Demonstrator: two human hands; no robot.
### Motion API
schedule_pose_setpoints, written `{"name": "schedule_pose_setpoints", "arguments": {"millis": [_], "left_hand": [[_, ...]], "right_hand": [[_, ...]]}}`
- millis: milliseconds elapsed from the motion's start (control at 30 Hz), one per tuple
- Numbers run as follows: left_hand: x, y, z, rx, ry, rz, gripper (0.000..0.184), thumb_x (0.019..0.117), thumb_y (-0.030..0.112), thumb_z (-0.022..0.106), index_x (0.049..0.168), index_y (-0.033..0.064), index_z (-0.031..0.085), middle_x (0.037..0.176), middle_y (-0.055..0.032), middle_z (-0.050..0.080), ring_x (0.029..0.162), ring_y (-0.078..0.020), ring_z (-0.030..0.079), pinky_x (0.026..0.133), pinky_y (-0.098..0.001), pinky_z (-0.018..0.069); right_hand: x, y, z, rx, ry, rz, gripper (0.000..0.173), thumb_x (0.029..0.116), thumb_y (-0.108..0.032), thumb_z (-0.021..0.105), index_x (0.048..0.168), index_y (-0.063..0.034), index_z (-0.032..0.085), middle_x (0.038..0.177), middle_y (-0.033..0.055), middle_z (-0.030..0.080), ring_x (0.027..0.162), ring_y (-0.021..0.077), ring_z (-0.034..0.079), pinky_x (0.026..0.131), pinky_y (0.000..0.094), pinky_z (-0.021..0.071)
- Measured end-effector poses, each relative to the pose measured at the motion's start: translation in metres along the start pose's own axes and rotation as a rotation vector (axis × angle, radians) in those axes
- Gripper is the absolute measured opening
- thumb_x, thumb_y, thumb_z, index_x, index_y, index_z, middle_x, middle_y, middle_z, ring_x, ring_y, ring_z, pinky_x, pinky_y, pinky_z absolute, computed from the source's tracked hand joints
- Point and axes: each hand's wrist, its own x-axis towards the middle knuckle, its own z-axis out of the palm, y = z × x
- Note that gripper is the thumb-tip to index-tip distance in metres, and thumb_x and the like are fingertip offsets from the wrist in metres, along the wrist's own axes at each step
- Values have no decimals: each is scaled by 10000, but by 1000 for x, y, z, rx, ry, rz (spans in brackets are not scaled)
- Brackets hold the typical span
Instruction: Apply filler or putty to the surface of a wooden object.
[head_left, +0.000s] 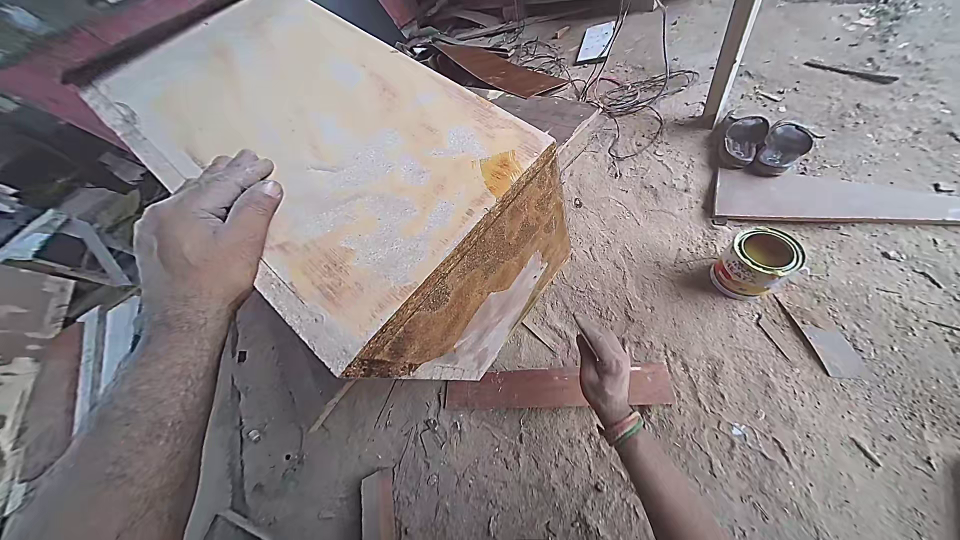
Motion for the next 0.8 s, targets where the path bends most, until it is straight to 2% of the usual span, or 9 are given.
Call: {"name": "schedule_pose_setpoints", "arguments": {"millis": [67, 133, 233, 367, 500, 600, 667, 800], "left_hand": [[6, 1, 2, -28, 9, 18, 584, 1036, 586, 418, 1420, 192, 615, 1520, -28, 545, 1468, -215, 430, 1213, -543, 313], [6, 5, 0, -20, 16, 9, 589, 1034, 596, 413, 1418, 199, 620, 1519, -18, 548, 1468, -205, 432, 1217, -529, 314], [4, 10, -2, -6, 8, -3, 586, 1038, 590, 398, 1423, 206, 617, 1526, -11, 542, 1473, -201, 423, 1220, -528, 303], [5, 8, 0, -2, 11, 15, 579, 1041, 581, 411, 1416, 192, 619, 1518, -28, 547, 1468, -216, 431, 1217, -529, 314], [5, 8, -2, 17, 3, 11, 590, 1037, 597, 403, 1424, 204, 612, 1524, -20, 541, 1469, -213, 430, 1214, -543, 309], [4, 9, -1, 23, -7, 5, 612, 1033, 618, 385, 1440, 213, 598, 1538, -15, 527, 1481, -219, 412, 1218, -552, 295], [5, 10, -3, 26, -3, 12, 613, 1034, 617, 377, 1439, 214, 601, 1539, -15, 527, 1481, -218, 412, 1219, -552, 293], [5, 9, -1, 14, 11, 42, 599, 1046, 578, 385, 1426, 173, 609, 1525, -55, 539, 1467, -261, 432, 1203, -569, 310]], "right_hand": [[46, -12, -7, -20, 66, 58, 324, 994, -130, 549, 1253, -78, 737, 1159, 90, 757, 1030, 228, 720, 897, 418, 583], [79, -29, -8, -38, 45, 85, 318, 1001, -141, 550, 1253, -82, 735, 1133, 99, 761, 1019, 241, 730, 873, 446, 589], [84, -35, 5, -39, 47, 42, 309, 981, -125, 557, 1215, -76, 753, 1136, 103, 764, 1023, 240, 738, 875, 432, 598], [28, -29, 21, 38, 7, -127, 324, 936, -89, 567, 1197, -48, 755, 1186, 113, 748, 1070, 229, 724, 921, 395, 597], [-49, -46, 40, 50, -84, -222, 323, 905, -100, 562, 1155, -50, 760, 1180, 106, 753, 1033, 215, 739, 871, 377, 615], [-75, -43, 38, 45, -155, -258, 313, 939, -137, 544, 1158, -112, 765, 1206, 51, 754, 1001, 185, 733, 834, 339, 605], [-54, -38, 24, 70, -113, -220, 287, 969, -148, 552, 1155, -120, 768, 1169, 41, 762, 973, 183, 731, 825, 360, 612], [54, -41, -7, 9, 85, -49, 283, 972, -101, 572, 1184, -55, 755, 1140, 94, 762, 1046, 214, 733, 909, 406, 603]]}}
